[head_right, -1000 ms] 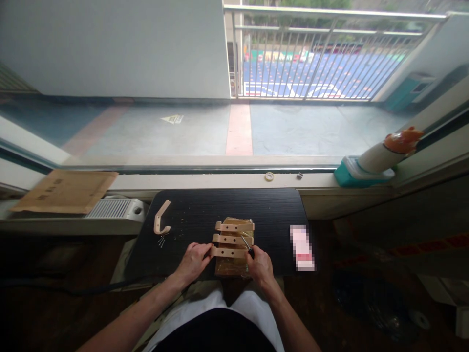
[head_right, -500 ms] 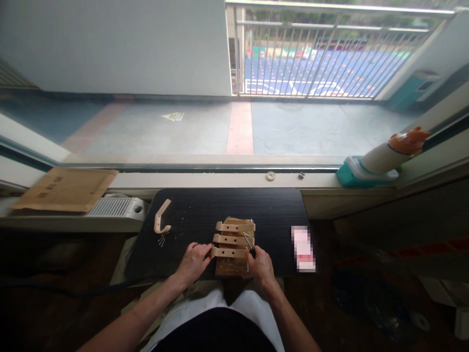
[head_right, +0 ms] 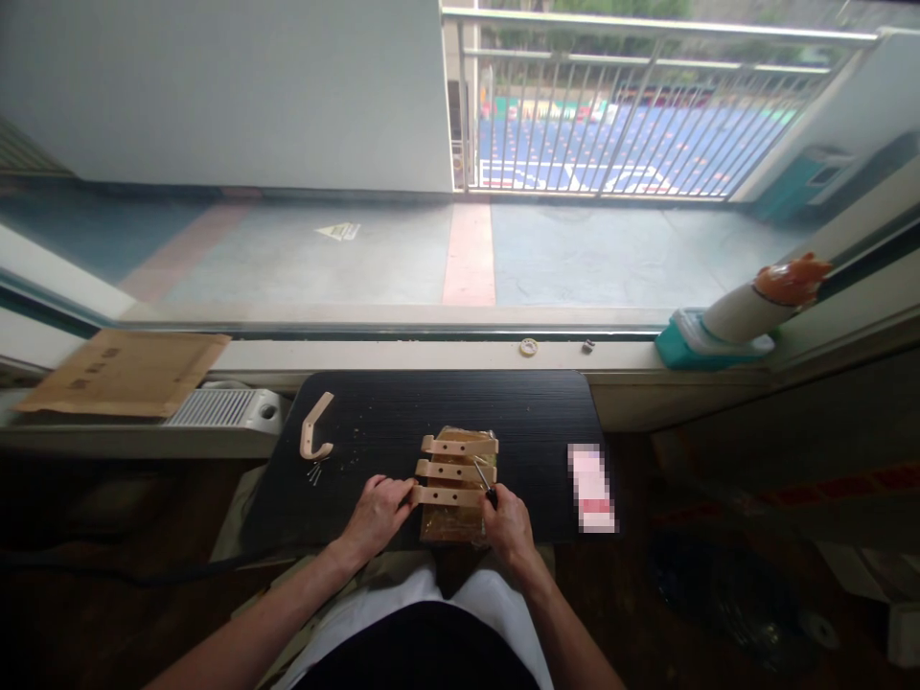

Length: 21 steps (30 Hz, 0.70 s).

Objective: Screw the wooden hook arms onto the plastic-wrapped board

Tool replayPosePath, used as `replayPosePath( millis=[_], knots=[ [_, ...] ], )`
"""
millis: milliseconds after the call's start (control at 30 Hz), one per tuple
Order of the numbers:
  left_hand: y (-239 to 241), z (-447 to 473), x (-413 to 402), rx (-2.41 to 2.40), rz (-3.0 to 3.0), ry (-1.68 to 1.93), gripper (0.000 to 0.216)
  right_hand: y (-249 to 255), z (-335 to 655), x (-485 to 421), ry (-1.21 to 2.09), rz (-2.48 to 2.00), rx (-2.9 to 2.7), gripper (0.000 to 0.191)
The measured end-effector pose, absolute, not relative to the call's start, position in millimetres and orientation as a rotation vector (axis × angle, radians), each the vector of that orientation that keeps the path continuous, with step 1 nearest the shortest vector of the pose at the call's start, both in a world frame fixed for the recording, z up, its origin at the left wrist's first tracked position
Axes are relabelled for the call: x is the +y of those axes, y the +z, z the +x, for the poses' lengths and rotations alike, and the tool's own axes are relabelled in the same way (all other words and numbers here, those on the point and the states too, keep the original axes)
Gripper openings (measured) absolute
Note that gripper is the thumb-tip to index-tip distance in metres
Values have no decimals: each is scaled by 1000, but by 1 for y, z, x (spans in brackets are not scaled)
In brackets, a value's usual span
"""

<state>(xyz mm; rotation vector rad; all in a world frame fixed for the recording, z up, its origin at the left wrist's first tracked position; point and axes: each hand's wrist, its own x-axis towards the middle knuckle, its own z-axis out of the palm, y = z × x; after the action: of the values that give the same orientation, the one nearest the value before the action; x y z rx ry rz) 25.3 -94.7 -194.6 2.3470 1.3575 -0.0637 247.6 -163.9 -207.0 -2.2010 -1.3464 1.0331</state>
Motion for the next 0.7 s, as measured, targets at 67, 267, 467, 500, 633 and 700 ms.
replayPosePath(
  millis=[67,267,467,500,633,700],
  knots=[
    [-194,26,-95,1355,2350,-51,17,-206,247,-164,1045,-2202,-1334,25],
    [-196,24,-95,1358,2354,-31,16,-207,247,-165,1040,-2207,-1287,25],
    [-197,25,-94,1366,2337,-38,17,-207,246,-162,1023,-2216,-1269,26],
    [-197,25,-94,1369,2333,-42,17,-206,246,-162,1020,-2219,-1271,26],
    [-193,25,-99,1368,2313,-51,18,-204,246,-166,1030,-2232,-1272,27],
    [-192,24,-104,1340,2304,-62,19,-203,248,-172,1057,-2237,-1273,28]
  ],
)
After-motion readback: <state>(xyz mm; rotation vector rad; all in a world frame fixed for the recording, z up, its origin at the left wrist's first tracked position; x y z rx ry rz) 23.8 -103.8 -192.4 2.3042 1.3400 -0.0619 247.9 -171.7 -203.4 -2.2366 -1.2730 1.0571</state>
